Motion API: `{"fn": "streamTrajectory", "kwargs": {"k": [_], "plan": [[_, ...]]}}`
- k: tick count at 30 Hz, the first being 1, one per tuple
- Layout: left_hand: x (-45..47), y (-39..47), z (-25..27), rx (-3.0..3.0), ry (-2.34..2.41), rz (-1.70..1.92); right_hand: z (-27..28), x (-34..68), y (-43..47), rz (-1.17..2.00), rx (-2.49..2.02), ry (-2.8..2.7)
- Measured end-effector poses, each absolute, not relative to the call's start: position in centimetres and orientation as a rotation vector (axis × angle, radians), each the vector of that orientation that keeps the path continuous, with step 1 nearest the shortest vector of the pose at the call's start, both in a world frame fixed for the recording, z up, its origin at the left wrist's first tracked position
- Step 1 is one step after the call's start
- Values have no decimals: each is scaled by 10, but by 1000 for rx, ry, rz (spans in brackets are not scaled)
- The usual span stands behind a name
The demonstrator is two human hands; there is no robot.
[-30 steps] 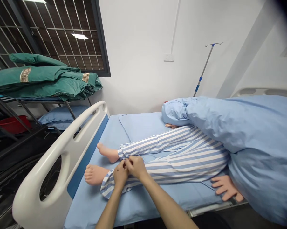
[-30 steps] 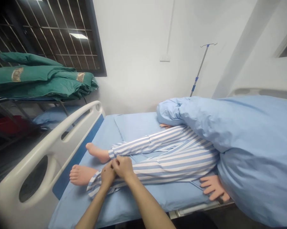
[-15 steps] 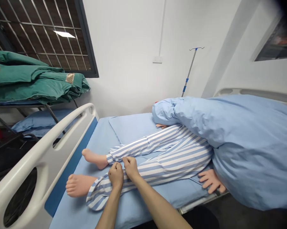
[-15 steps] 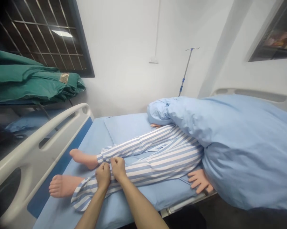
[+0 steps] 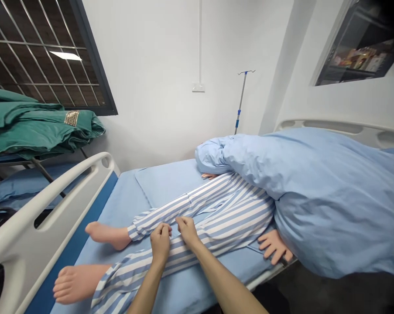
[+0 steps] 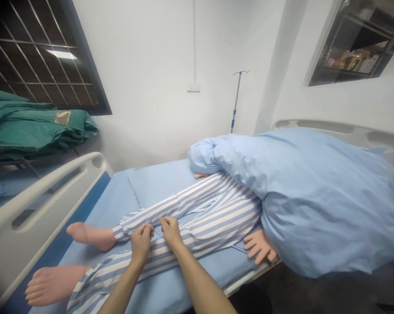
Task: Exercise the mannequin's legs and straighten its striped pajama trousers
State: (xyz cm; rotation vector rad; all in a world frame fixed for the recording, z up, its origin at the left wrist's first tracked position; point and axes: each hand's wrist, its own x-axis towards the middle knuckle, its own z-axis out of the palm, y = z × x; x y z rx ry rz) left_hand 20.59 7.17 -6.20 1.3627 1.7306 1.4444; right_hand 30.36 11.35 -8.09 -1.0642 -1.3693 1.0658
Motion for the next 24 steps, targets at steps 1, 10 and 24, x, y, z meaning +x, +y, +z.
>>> {"fn": "streamTrajectory", "kwargs": {"k": [1,10,24], "plan": [[215,74,-63,1358,1728,1409,-77,309,115,1078,-1052,-1353],[235,82,-73,1244,1582,1386,-69,408,117,806,-1210,-1449],[339,95,-51,1044,1315,1519,-64,457,139,670,-1234,-1560]]}}
